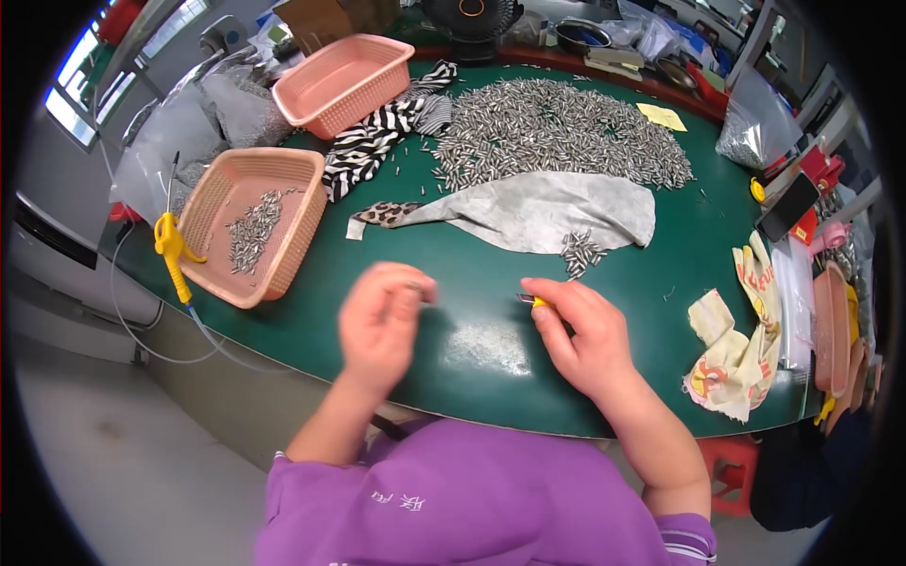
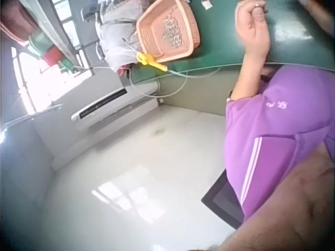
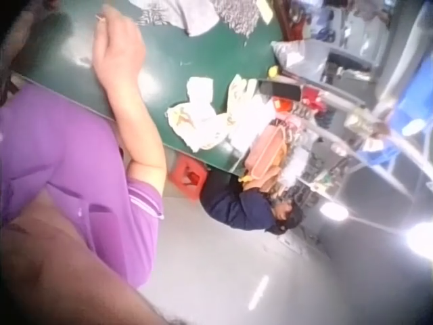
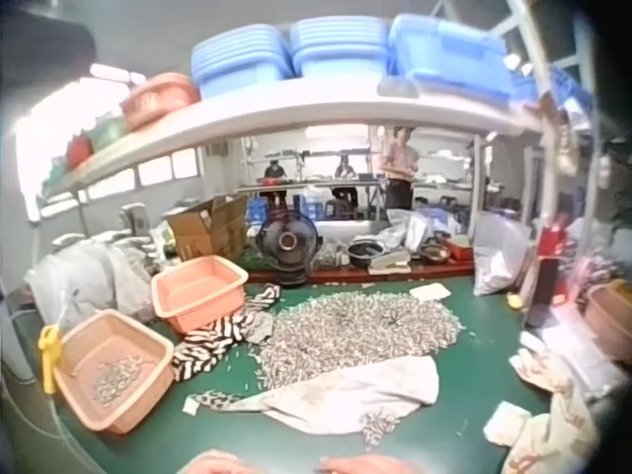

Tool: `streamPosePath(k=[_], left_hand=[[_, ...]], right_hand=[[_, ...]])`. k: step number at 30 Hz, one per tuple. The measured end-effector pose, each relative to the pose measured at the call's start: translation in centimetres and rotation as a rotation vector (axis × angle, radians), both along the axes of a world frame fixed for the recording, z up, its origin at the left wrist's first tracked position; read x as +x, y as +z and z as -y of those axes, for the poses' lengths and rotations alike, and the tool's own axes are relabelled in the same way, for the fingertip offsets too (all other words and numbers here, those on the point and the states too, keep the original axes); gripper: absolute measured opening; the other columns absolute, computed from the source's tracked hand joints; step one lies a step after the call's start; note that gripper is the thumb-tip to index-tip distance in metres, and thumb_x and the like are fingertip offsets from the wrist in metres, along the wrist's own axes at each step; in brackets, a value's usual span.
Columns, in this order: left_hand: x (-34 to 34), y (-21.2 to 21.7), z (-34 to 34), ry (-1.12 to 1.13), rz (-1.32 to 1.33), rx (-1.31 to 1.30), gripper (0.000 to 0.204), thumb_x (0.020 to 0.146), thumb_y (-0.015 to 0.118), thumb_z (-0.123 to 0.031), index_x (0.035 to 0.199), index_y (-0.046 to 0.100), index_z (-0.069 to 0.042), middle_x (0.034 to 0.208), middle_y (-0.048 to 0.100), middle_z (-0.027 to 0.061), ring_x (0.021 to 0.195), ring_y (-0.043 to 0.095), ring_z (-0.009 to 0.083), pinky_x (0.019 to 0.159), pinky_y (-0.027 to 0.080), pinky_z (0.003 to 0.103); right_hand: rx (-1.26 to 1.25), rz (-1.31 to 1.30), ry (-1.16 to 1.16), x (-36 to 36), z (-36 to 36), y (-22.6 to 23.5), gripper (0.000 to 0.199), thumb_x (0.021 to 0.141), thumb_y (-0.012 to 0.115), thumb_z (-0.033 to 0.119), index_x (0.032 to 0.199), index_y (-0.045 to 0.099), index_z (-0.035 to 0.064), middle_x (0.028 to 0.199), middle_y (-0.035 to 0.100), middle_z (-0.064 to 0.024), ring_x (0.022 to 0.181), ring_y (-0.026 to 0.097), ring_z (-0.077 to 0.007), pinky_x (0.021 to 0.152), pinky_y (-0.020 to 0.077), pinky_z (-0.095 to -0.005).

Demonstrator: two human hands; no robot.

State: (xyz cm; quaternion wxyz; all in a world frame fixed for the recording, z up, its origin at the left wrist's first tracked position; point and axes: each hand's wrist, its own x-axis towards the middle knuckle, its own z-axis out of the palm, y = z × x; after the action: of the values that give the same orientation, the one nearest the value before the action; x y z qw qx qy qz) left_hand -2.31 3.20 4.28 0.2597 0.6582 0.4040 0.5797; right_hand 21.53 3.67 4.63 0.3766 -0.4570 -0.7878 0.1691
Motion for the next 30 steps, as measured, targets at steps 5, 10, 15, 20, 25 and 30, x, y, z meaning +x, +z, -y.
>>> streamPosePath(k=[5, 10, 15, 20, 25, 30], left_hand=[[-10.5, 3.0, -3.9, 0.575, -0.307, 0.1, 0.028, 0.102, 0.052, -0.021, 0.083, 0.058, 0.0, 0.076, 0.058, 0.005, 0.073, 0.053, 0.0125, 0.068, 0.045, 0.029], [-18.2, 2.8, -5.7, 0.677, -0.289, -0.035, 0.037, 0.101, 0.057, -0.028, 0.074, 0.052, -0.003, 0.066, 0.047, -0.0034, 0.061, 0.041, 0.0053, 0.055, 0.034, 0.023], [-7.3, 2.5, -8.2, 0.26, -0.221, -0.047, 0.013, 0.091, 0.062, 0.0, 0.103, 0.066, -0.002, 0.089, 0.06, 0.0008, 0.083, 0.056, 0.0083, 0.075, 0.046, 0.022], [3.1, 2.2, -10.3, -0.295, -0.598, -0.047, 0.008, 0.087, 0.066, -0.004, 0.095, 0.067, -0.002, 0.098, 0.063, 0.0094, 0.089, 0.063, 0.0232, 0.078, 0.051, 0.032], [8.7, 0.5, -13.1, -0.57, -0.829, 0.179, 0.015, 0.08, 0.067, -0.004, 0.094, 0.067, -0.007, 0.1, 0.062, 0.0072, 0.095, 0.062, 0.0286, 0.081, 0.051, 0.038], [9.9, -0.7, -15.1, -0.564, -0.885, 0.165, 0.01, 0.081, 0.065, -0.005, 0.09, 0.066, -0.007, 0.097, 0.062, 0.0065, 0.094, 0.062, 0.0291, 0.081, 0.051, 0.04]], right_hand=[[0.014, -0.021, 0.063, 0.1, 0.3, -0.6, 0.021, 0.09, 0.063, 0.015, 0.111, 0.066, 0.0138, 0.089, 0.067, -0.0056, 0.083, 0.065, -0.0262, 0.071, 0.0529, -0.0375], [0.043, 0.044, 0.226, -0.4, 0.3, -0.9, 0.021, 0.089, 0.063, 0.018, 0.109, 0.065, 0.0128, 0.087, 0.066, -0.0059, 0.082, 0.065, -0.0274, 0.071, 0.0522, -0.04], [0.075, 0.079, 0.315, 0.1, 0.5, -2.2, 0.025, 0.088, 0.065, 0.018, 0.112, 0.065, 0.0158, 0.088, 0.065, -0.0033, 0.084, 0.064, -0.0241, 0.072, 0.0513, -0.0385], [0.118, 0.084, 0.308, 0.3, 0.4, -2.1, 0.025, 0.087, 0.066, 0.019, 0.112, 0.065, 0.0164, 0.085, 0.062, -0.0026, 0.081, 0.063, -0.0233, 0.07, 0.0502, -0.038], [0.119, 0.106, 0.316, 0.3, 0.4, -2.2, 0.025, 0.087, 0.066, 0.021, 0.112, 0.065, 0.0169, 0.083, 0.06, -0.002, 0.081, 0.062, -0.0227, 0.072, 0.0498, -0.0376], [0.101, 0.135, 0.324, 0.5, 0.3, -2.1, 0.025, 0.086, 0.065, 0.021, 0.111, 0.065, 0.0167, 0.085, 0.06, -0.0017, 0.084, 0.062, -0.0215, 0.073, 0.0496, -0.0373]])
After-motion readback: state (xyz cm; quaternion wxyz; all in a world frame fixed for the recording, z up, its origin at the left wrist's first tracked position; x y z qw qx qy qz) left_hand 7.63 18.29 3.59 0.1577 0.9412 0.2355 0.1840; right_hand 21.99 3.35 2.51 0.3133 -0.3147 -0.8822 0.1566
